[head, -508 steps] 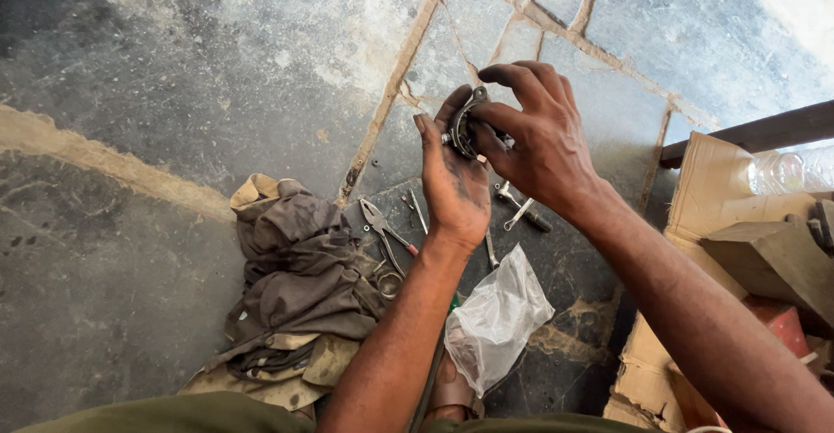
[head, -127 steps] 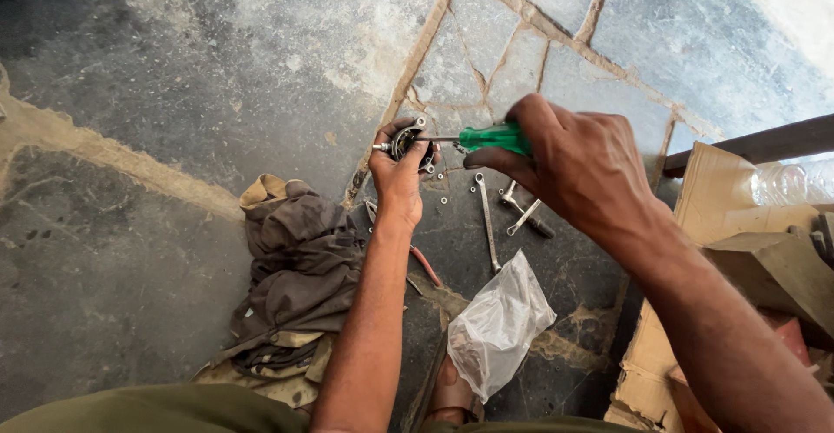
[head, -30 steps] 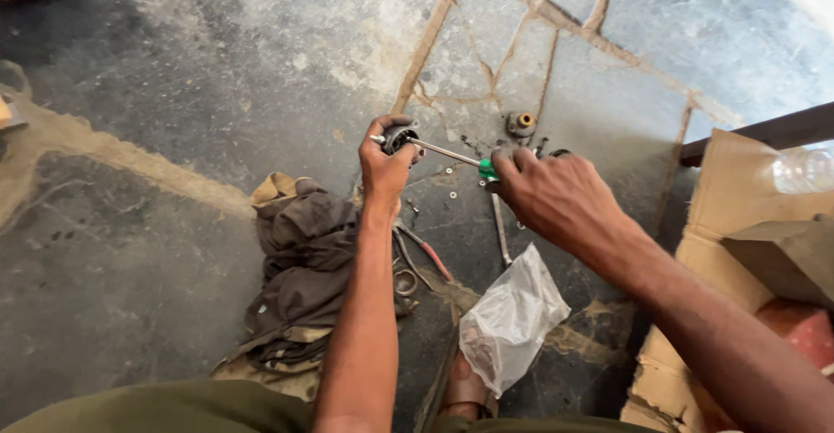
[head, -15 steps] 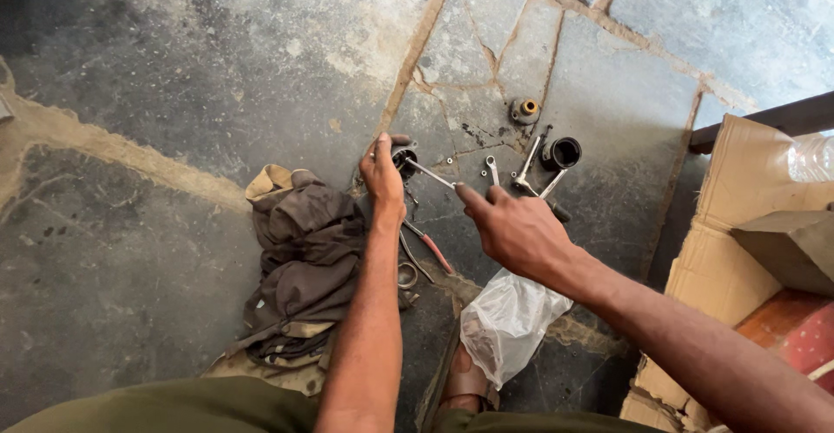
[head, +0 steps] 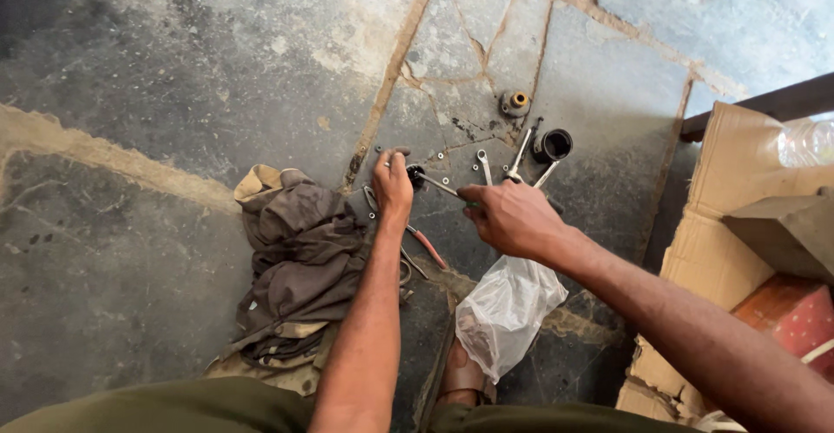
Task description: The person sits on a tiled floor and uses a screwdriver to disassemble a cylindrical mechanical part. They remove internal components, manipulate them with their hands, and use the screwdriver to adjust or tighten parts within the assembly.
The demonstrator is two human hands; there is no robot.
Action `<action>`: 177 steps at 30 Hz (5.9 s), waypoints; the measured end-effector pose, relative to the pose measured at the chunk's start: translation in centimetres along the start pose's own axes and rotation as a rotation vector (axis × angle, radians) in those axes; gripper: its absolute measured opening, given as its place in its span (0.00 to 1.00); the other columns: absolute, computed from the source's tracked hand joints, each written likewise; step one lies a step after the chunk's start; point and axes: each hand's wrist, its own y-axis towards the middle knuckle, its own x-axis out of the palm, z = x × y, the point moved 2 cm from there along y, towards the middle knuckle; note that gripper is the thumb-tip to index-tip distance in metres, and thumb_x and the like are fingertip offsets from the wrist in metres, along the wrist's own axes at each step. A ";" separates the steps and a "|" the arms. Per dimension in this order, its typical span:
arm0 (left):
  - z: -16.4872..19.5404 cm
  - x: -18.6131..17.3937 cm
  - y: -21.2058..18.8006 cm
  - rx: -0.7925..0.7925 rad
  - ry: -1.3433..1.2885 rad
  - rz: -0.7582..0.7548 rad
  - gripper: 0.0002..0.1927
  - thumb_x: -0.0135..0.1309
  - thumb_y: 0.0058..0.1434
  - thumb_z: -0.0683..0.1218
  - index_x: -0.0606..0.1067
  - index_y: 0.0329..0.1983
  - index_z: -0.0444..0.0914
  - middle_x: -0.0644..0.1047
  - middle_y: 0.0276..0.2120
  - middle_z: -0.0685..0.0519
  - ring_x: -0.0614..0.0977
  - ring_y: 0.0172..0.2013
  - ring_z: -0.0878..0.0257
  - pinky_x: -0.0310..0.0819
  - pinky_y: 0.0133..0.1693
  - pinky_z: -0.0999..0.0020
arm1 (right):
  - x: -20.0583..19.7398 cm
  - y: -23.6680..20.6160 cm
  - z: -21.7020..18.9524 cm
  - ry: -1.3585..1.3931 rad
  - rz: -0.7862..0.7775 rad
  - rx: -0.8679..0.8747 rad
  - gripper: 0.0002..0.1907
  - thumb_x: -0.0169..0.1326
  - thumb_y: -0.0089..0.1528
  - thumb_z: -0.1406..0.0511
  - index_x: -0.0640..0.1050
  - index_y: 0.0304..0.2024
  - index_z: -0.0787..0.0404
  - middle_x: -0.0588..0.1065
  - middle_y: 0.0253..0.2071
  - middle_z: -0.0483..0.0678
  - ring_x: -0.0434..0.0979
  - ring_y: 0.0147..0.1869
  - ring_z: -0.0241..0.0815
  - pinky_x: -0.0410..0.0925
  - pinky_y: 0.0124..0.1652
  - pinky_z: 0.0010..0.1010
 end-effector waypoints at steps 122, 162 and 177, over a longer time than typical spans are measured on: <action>3.7 -3.0 4.2 -0.232 -0.994 -0.239 0.20 0.53 0.69 0.55 0.76 0.56 0.36 0.80 0.51 0.49 0.82 0.45 0.60 0.82 0.46 0.55 | -3.4 -1.0 -4.4 0.044 0.194 -0.088 0.22 0.48 0.64 0.65 0.75 0.61 0.55 0.76 0.31 0.57 0.78 0.33 0.57 0.68 0.32 0.49; 4.4 -4.4 3.8 -0.403 -0.957 0.068 0.22 0.50 0.68 0.63 0.77 0.42 0.40 0.82 0.33 0.49 0.85 0.33 0.60 0.76 0.30 0.68 | -3.8 -1.4 -8.5 0.138 0.153 -0.065 0.22 0.48 0.66 0.64 0.76 0.63 0.55 0.79 0.37 0.52 0.76 0.29 0.43 0.69 0.33 0.40; 4.3 -5.3 4.5 -0.250 -1.040 0.370 0.29 0.40 0.73 0.64 0.76 0.34 0.37 0.81 0.31 0.46 0.84 0.31 0.59 0.72 0.26 0.71 | -1.8 -3.0 -11.4 0.037 0.060 -0.067 0.28 0.47 0.63 0.66 0.67 0.67 0.61 0.72 0.33 0.56 0.76 0.32 0.54 0.68 0.34 0.48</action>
